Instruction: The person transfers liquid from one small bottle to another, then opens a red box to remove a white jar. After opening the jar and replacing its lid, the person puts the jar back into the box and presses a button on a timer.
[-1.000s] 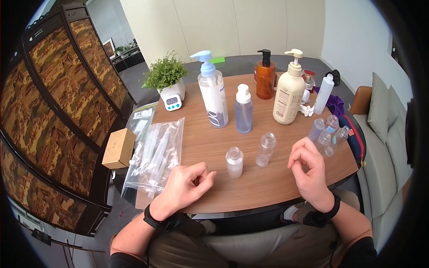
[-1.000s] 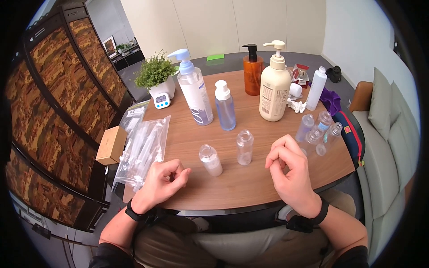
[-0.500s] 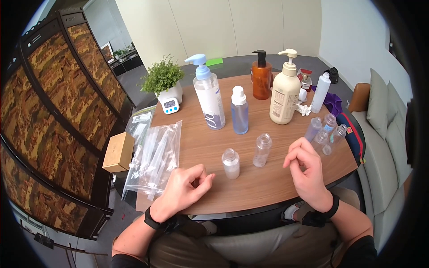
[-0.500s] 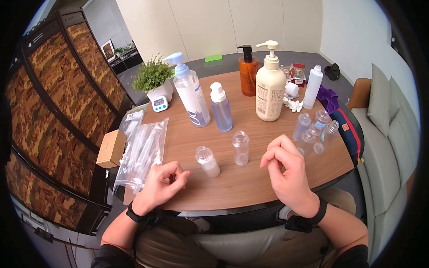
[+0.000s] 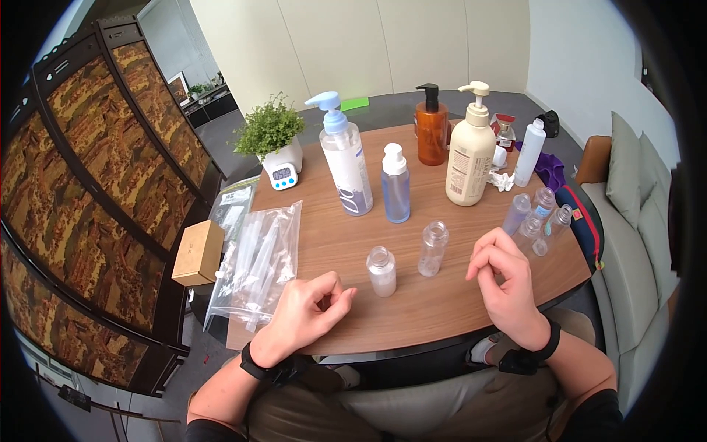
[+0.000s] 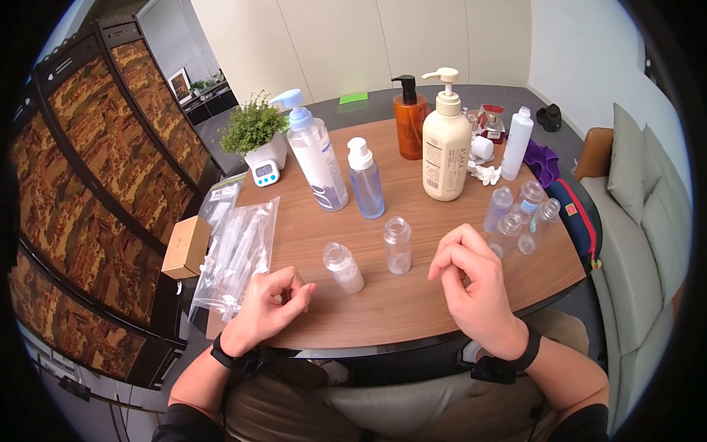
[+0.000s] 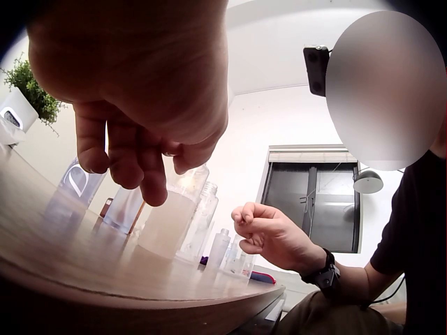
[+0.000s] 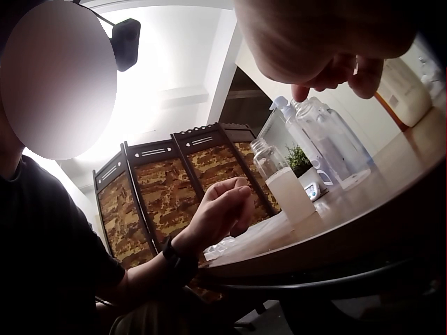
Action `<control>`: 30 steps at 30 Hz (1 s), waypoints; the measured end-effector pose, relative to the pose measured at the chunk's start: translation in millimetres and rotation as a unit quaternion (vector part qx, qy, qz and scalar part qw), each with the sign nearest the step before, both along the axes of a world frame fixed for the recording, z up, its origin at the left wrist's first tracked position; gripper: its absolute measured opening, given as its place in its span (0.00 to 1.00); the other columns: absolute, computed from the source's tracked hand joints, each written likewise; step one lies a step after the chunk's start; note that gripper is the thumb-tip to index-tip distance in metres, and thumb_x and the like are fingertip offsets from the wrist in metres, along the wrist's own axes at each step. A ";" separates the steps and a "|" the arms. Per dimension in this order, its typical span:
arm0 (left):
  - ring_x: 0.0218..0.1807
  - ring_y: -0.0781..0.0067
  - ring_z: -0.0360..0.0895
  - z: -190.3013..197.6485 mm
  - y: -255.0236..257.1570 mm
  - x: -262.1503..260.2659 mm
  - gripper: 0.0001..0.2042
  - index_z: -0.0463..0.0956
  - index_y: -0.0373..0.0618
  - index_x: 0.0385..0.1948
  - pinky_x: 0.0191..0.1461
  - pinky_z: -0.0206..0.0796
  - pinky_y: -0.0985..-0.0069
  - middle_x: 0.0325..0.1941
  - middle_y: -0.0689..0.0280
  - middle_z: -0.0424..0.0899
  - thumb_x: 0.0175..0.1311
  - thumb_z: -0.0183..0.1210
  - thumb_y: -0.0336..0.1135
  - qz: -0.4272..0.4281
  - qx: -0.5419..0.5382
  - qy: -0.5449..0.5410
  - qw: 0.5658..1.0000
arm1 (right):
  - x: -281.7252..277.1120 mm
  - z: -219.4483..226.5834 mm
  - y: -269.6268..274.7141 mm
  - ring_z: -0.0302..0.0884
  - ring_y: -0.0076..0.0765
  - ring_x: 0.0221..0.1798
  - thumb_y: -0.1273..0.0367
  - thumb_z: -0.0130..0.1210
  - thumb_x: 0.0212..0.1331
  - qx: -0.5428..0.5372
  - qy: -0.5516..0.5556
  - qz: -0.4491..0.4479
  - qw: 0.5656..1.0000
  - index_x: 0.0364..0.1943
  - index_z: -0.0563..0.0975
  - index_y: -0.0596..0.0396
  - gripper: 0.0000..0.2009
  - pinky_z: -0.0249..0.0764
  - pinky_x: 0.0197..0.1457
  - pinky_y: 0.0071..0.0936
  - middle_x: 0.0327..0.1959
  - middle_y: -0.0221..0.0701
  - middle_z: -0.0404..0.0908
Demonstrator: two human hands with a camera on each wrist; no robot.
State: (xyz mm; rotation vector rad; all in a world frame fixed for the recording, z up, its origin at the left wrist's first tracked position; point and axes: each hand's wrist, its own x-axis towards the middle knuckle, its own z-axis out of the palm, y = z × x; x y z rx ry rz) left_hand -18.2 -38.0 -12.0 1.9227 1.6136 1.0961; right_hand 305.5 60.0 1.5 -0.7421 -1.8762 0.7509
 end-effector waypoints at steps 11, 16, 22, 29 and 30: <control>0.23 0.87 0.77 4.1 -1.1 -1.1 0.15 0.76 0.41 0.27 0.26 0.65 0.81 0.20 0.70 0.84 0.78 0.68 0.30 -0.016 -0.015 0.022 1.000 | -0.3 -0.7 0.6 0.75 0.23 0.38 0.89 0.49 0.63 0.014 -0.001 0.008 1.000 0.31 0.81 0.61 0.12 0.68 0.36 0.21 0.43 0.32 0.77; 0.17 0.78 0.74 3.0 -0.8 1.5 0.17 0.75 0.41 0.26 0.25 0.66 0.74 0.15 0.66 0.76 0.76 0.71 0.35 -0.002 -0.006 0.002 1.000 | 0.7 0.5 0.0 0.75 0.23 0.39 0.89 0.48 0.63 0.008 -0.004 0.015 1.000 0.32 0.81 0.61 0.12 0.68 0.36 0.21 0.44 0.32 0.77; 0.17 0.80 0.73 0.4 -0.3 0.6 0.17 0.74 0.41 0.26 0.24 0.64 0.75 0.15 0.67 0.75 0.76 0.71 0.33 -0.003 -0.006 -0.004 1.000 | 1.7 0.4 -0.4 0.75 0.24 0.39 0.88 0.48 0.61 0.003 -0.002 0.019 1.000 0.32 0.80 0.61 0.12 0.69 0.37 0.22 0.45 0.33 0.78; 0.17 0.80 0.73 0.2 0.5 0.6 0.17 0.74 0.41 0.26 0.24 0.64 0.75 0.15 0.67 0.75 0.76 0.71 0.33 -0.008 0.000 -0.002 1.000 | 1.7 1.9 -0.6 0.76 0.25 0.40 0.88 0.49 0.61 0.009 -0.006 0.016 1.000 0.32 0.80 0.61 0.11 0.72 0.39 0.22 0.46 0.33 0.79; 0.17 0.80 0.73 -0.1 0.6 0.5 0.17 0.74 0.41 0.26 0.24 0.64 0.75 0.15 0.67 0.75 0.76 0.71 0.33 -0.007 0.000 -0.003 1.000 | 1.6 1.9 -0.5 0.76 0.25 0.40 0.88 0.49 0.61 0.010 -0.007 0.013 1.000 0.31 0.80 0.61 0.11 0.72 0.39 0.22 0.46 0.33 0.79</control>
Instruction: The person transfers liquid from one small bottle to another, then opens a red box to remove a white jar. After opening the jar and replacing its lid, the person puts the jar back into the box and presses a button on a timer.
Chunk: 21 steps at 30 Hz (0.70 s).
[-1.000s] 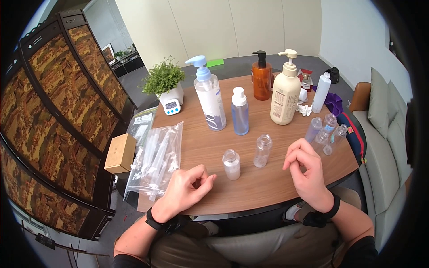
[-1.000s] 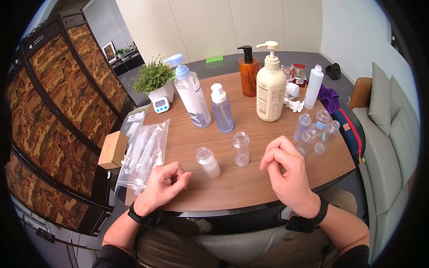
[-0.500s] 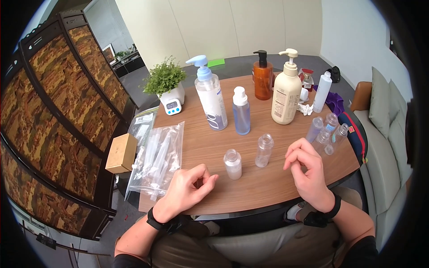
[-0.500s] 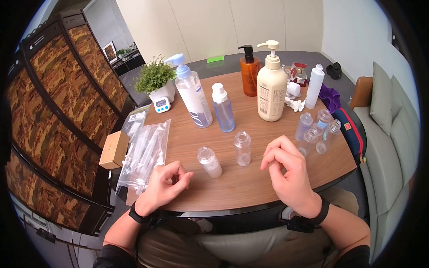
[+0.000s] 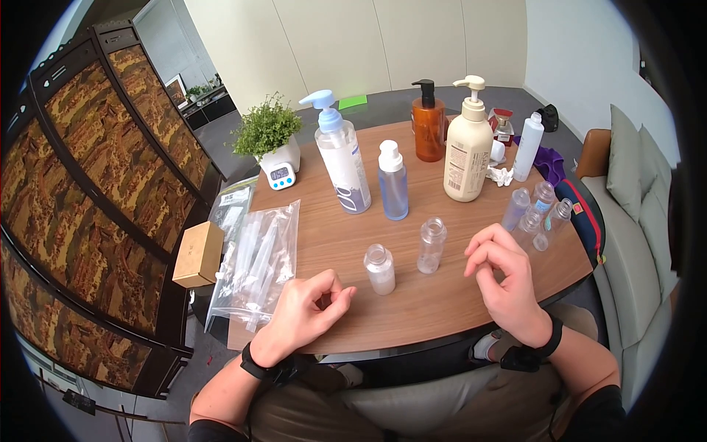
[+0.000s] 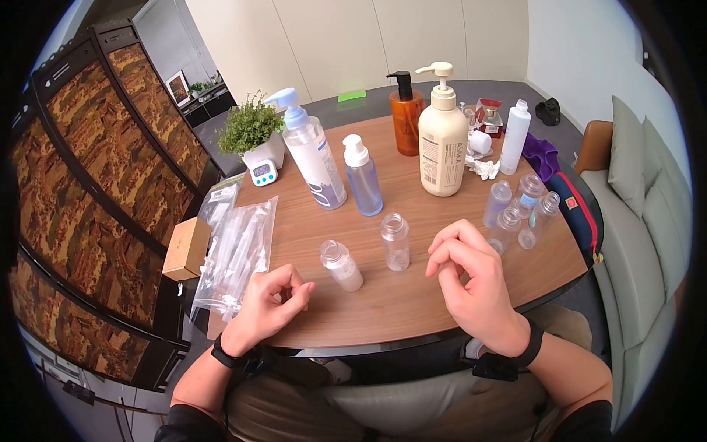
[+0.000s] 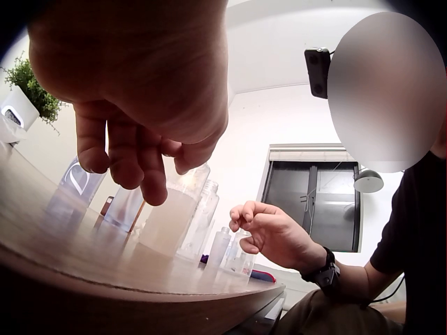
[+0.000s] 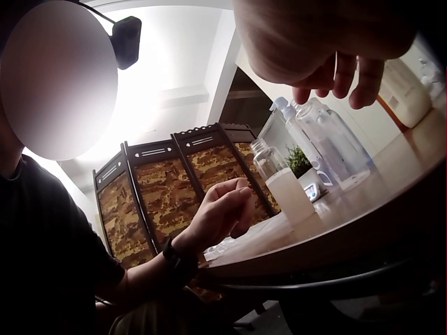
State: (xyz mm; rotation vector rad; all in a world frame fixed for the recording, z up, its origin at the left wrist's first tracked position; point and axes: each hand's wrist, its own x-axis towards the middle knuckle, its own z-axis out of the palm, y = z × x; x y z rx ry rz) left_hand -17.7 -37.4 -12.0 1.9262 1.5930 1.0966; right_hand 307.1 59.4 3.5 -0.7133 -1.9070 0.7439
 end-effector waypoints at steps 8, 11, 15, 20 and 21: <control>0.18 0.81 0.72 -0.2 -0.5 -1.4 0.17 0.75 0.41 0.26 0.24 0.64 0.76 0.15 0.67 0.75 0.76 0.71 0.33 0.003 -0.003 -0.006 1.000 | 0.7 -4.9 3.3 0.77 0.25 0.40 0.88 0.49 0.62 0.002 -0.002 0.002 1.000 0.30 0.79 0.60 0.11 0.71 0.38 0.22 0.46 0.33 0.80; 0.18 0.82 0.72 2.4 -0.8 0.9 0.17 0.75 0.41 0.26 0.24 0.63 0.76 0.16 0.68 0.75 0.76 0.71 0.32 0.004 0.003 -0.009 1.000 | 3.4 -6.6 7.1 0.77 0.25 0.40 0.88 0.49 0.60 0.027 -0.001 0.012 1.000 0.29 0.79 0.60 0.11 0.70 0.36 0.23 0.42 0.33 0.81; 0.20 0.84 0.71 -0.5 -1.5 -1.3 0.16 0.76 0.41 0.26 0.24 0.61 0.77 0.17 0.69 0.76 0.75 0.71 0.32 0.020 -0.010 -0.015 1.000 | 7.4 -1.7 8.2 0.76 0.25 0.34 0.87 0.48 0.60 0.007 0.011 0.015 1.000 0.29 0.78 0.60 0.11 0.67 0.33 0.24 0.34 0.31 0.81; 0.21 0.86 0.74 1.1 -1.1 -0.5 0.16 0.75 0.40 0.25 0.25 0.64 0.79 0.18 0.69 0.81 0.75 0.71 0.30 0.025 -0.013 -0.014 1.000 | 13.1 0.0 13.0 0.72 0.25 0.29 0.86 0.48 0.61 0.010 0.013 -0.006 1.000 0.29 0.78 0.60 0.10 0.63 0.30 0.26 0.31 0.31 0.79; 0.21 0.86 0.74 1.7 -1.2 0.1 0.16 0.75 0.40 0.25 0.25 0.64 0.79 0.18 0.69 0.81 0.75 0.71 0.30 0.018 -0.012 -0.017 1.000 | 13.7 -1.2 15.0 0.72 0.26 0.30 0.87 0.48 0.61 0.014 0.016 -0.012 1.000 0.28 0.78 0.60 0.10 0.63 0.30 0.27 0.31 0.31 0.80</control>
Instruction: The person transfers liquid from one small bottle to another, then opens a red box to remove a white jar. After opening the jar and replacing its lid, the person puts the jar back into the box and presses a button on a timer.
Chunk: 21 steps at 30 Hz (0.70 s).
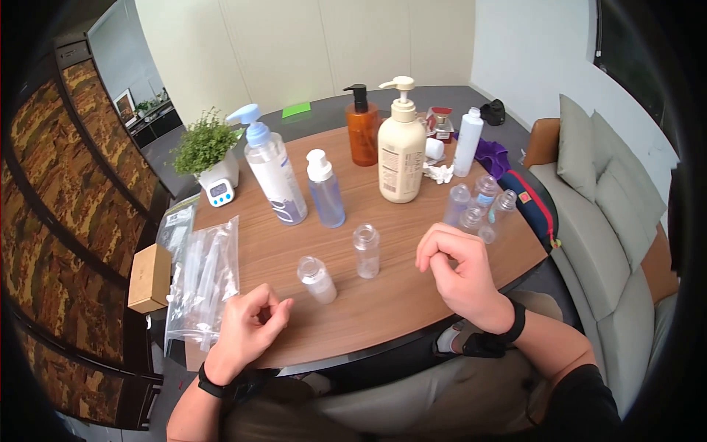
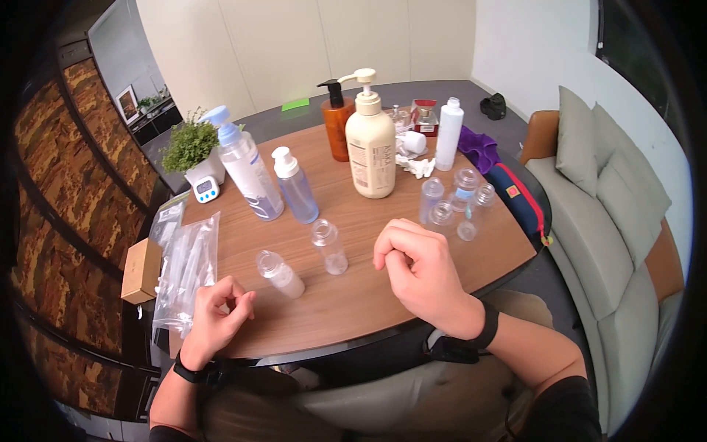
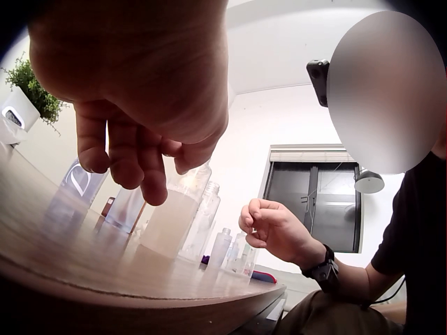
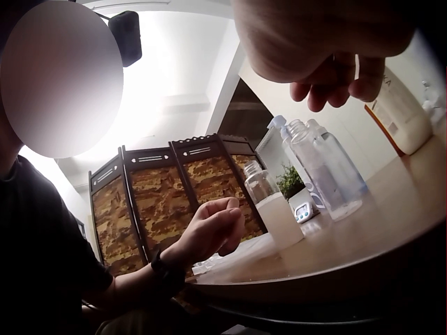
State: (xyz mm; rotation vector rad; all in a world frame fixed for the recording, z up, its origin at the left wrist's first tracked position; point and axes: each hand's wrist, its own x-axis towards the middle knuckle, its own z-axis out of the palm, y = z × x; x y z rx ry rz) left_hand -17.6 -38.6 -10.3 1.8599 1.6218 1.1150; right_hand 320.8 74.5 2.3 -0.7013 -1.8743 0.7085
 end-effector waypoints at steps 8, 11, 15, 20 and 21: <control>0.22 0.86 0.78 -2.0 0.2 -1.3 0.16 0.76 0.40 0.25 0.26 0.67 0.80 0.19 0.69 0.83 0.75 0.70 0.29 0.004 -0.003 -0.008 1.000 | 28.0 39.5 17.8 0.78 0.31 0.40 0.88 0.47 0.60 0.175 0.023 -0.100 0.979 0.28 0.77 0.61 0.10 0.72 0.43 0.27 0.36 0.34 0.81; 0.22 0.86 0.78 0.2 0.3 0.5 0.16 0.76 0.40 0.25 0.26 0.67 0.80 0.19 0.69 0.83 0.75 0.70 0.29 0.001 0.002 -0.015 1.000 | 56.9 59.0 30.0 0.79 0.28 0.48 0.87 0.45 0.61 0.151 0.094 -0.173 0.969 0.34 0.78 0.63 0.10 0.75 0.49 0.24 0.46 0.35 0.81; 0.22 0.86 0.77 -0.3 1.6 0.3 0.16 0.76 0.40 0.25 0.26 0.66 0.80 0.19 0.69 0.82 0.75 0.71 0.29 0.006 -0.003 -0.012 1.000 | 87.6 52.6 57.7 0.75 0.25 0.51 0.85 0.47 0.60 0.153 0.105 -0.270 0.945 0.38 0.79 0.60 0.11 0.69 0.47 0.23 0.50 0.31 0.81; 0.22 0.86 0.76 -1.2 3.5 2.8 0.16 0.75 0.40 0.25 0.26 0.65 0.79 0.19 0.69 0.82 0.75 0.71 0.30 0.007 -0.005 -0.009 1.000 | 70.7 45.4 50.4 0.75 0.30 0.52 0.85 0.49 0.58 0.201 0.054 -0.267 0.941 0.38 0.80 0.58 0.11 0.66 0.47 0.27 0.50 0.32 0.83; 0.22 0.86 0.76 -0.4 3.3 2.3 0.16 0.75 0.40 0.25 0.26 0.65 0.79 0.19 0.69 0.82 0.75 0.71 0.30 0.010 -0.004 -0.008 1.000 | 63.0 46.4 42.8 0.75 0.33 0.52 0.85 0.49 0.57 0.225 0.039 -0.253 0.940 0.38 0.80 0.58 0.11 0.66 0.47 0.28 0.49 0.33 0.83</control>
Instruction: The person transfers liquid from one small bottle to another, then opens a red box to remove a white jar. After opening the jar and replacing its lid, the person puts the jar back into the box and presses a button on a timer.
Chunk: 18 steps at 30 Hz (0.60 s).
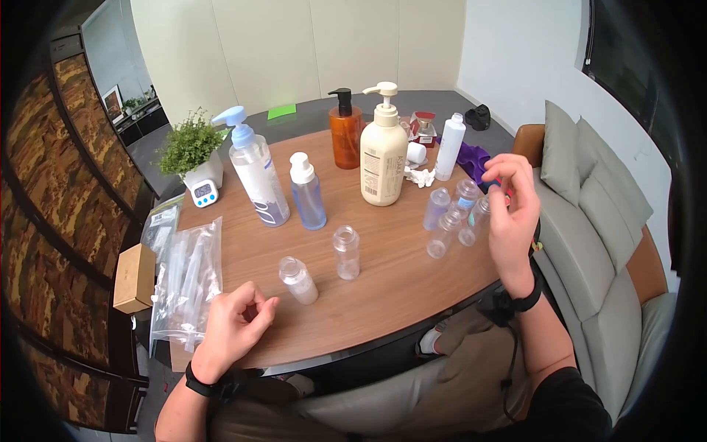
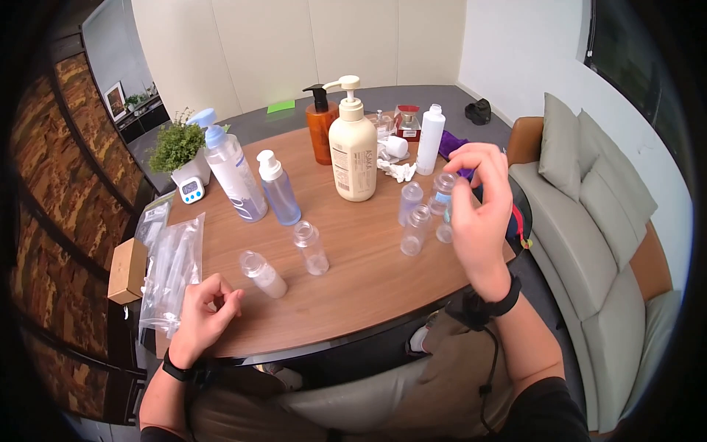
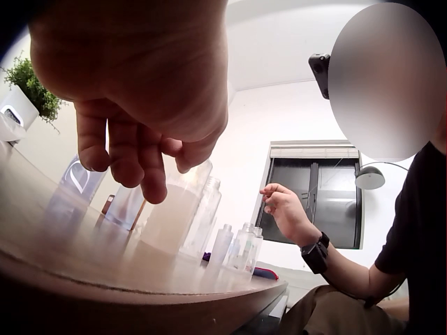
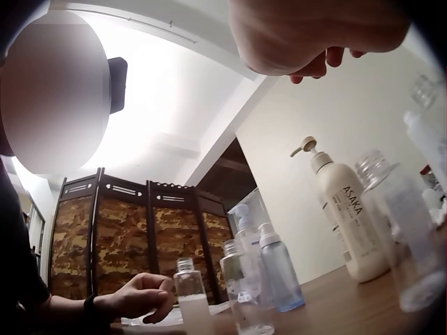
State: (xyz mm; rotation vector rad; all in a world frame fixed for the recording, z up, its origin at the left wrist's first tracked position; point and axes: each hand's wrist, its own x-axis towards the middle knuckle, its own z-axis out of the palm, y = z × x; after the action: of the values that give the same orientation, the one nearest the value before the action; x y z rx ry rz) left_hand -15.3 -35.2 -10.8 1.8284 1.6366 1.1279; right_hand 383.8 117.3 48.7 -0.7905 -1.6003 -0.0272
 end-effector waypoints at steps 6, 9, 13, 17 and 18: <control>0.24 0.86 0.79 5.1 -0.3 -0.7 0.13 0.75 0.41 0.31 0.29 0.67 0.81 0.22 0.69 0.86 0.76 0.69 0.29 -0.008 -0.011 0.035 0.999 | -37.3 -14.8 -35.7 0.79 0.31 0.44 0.85 0.54 0.62 -0.057 -0.031 0.138 0.988 0.40 0.82 0.58 0.10 0.72 0.44 0.26 0.43 0.34 0.82; 0.19 0.81 0.75 4.2 1.1 1.2 0.11 0.77 0.41 0.35 0.25 0.64 0.77 0.19 0.67 0.80 0.73 0.72 0.30 -0.004 0.025 0.017 1.000 | -50.2 -27.6 -46.5 0.80 0.30 0.42 0.84 0.56 0.64 -0.106 -0.068 0.172 0.977 0.42 0.82 0.58 0.09 0.70 0.40 0.24 0.42 0.33 0.82; 0.20 0.77 0.78 4.6 1.9 1.1 0.10 0.79 0.42 0.40 0.25 0.66 0.75 0.20 0.66 0.80 0.71 0.73 0.31 -0.002 0.029 0.033 0.999 | -64.7 -37.3 -57.2 0.80 0.30 0.46 0.81 0.61 0.66 -0.226 -0.088 0.227 0.943 0.50 0.82 0.57 0.11 0.72 0.41 0.26 0.46 0.32 0.82; 0.21 0.74 0.79 13.5 1.1 5.3 0.11 0.81 0.43 0.46 0.27 0.69 0.73 0.21 0.66 0.80 0.70 0.75 0.33 -0.001 0.019 0.042 0.999 | -70.6 -49.9 -50.2 0.80 0.35 0.61 0.74 0.69 0.67 -0.273 -0.109 0.242 0.925 0.64 0.78 0.56 0.22 0.78 0.51 0.31 0.59 0.35 0.82; 0.21 0.74 0.79 13.4 2.0 6.2 0.11 0.81 0.43 0.46 0.27 0.69 0.73 0.21 0.66 0.80 0.70 0.75 0.33 0.001 0.019 0.040 0.999 | -72.6 -52.7 -48.6 0.80 0.36 0.65 0.72 0.71 0.67 -0.285 -0.099 0.242 0.922 0.67 0.76 0.56 0.25 0.79 0.56 0.33 0.62 0.36 0.82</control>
State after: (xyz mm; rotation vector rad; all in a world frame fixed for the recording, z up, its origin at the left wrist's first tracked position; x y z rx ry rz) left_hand -9.1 -33.3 2.7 1.9186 1.6733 1.1075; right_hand 311.2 68.7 -4.0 -0.8214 -1.9927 0.7676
